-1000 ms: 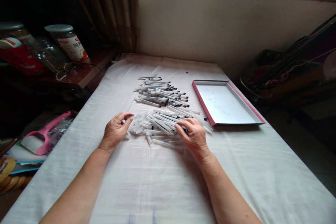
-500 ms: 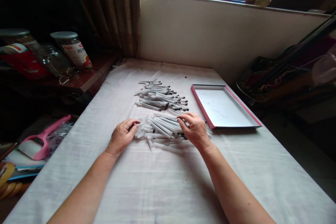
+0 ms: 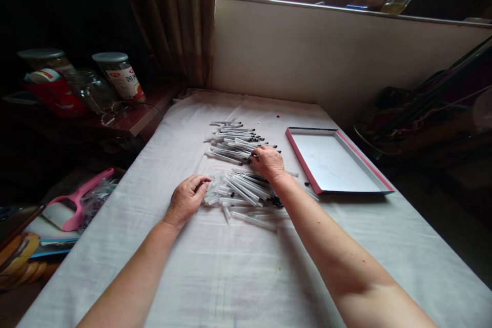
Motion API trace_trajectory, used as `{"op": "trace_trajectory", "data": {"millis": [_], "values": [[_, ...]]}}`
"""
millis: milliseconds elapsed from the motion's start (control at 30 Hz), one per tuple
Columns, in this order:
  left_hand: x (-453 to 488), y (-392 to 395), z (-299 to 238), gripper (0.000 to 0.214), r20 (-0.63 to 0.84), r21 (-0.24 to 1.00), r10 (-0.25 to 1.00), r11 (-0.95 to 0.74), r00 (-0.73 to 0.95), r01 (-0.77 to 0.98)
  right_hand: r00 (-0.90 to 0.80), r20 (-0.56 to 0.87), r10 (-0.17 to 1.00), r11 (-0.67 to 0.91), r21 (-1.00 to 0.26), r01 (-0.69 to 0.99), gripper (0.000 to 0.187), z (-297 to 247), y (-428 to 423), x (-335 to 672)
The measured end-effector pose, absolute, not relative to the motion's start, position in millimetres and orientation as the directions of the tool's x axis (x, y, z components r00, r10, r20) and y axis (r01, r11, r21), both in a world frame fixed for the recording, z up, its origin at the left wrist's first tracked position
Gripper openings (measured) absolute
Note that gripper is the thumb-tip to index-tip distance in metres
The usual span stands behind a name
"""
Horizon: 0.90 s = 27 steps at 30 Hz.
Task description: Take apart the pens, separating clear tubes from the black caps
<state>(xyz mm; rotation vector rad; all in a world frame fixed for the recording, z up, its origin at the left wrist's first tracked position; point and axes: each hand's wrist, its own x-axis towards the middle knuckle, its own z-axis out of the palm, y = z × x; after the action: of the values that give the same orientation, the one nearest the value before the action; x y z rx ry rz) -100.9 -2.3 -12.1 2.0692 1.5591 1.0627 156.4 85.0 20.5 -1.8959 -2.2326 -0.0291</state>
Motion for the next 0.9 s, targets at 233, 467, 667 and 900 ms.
{"op": "trace_trajectory", "data": {"millis": [233,467,667,900], "values": [[-100.8,-2.6,-14.4,0.026,0.536,0.509,0.837,-0.429,0.115,0.746,-0.129,0.383,0.915,0.288,-0.396,0.872,0.017,26.2,55.7,162.7],[-91.8,-11.6,-3.8,0.034,0.707,0.282,0.663,-0.583,0.246,0.762,-0.006,0.426,0.905,0.368,-0.774,0.515,0.026,25.1,-11.0,162.4],[-82.4,-20.2,4.9,0.016,0.670,0.302,0.658,-0.664,0.343,0.684,0.157,0.290,0.944,0.220,-0.908,0.355,0.029,18.4,-34.2,164.3],[-77.9,-24.2,12.5,0.013,0.698,0.221,0.613,-0.676,0.370,0.703,0.228,0.192,0.955,0.140,-0.964,0.228,0.038,15.2,-34.9,170.0]]}}
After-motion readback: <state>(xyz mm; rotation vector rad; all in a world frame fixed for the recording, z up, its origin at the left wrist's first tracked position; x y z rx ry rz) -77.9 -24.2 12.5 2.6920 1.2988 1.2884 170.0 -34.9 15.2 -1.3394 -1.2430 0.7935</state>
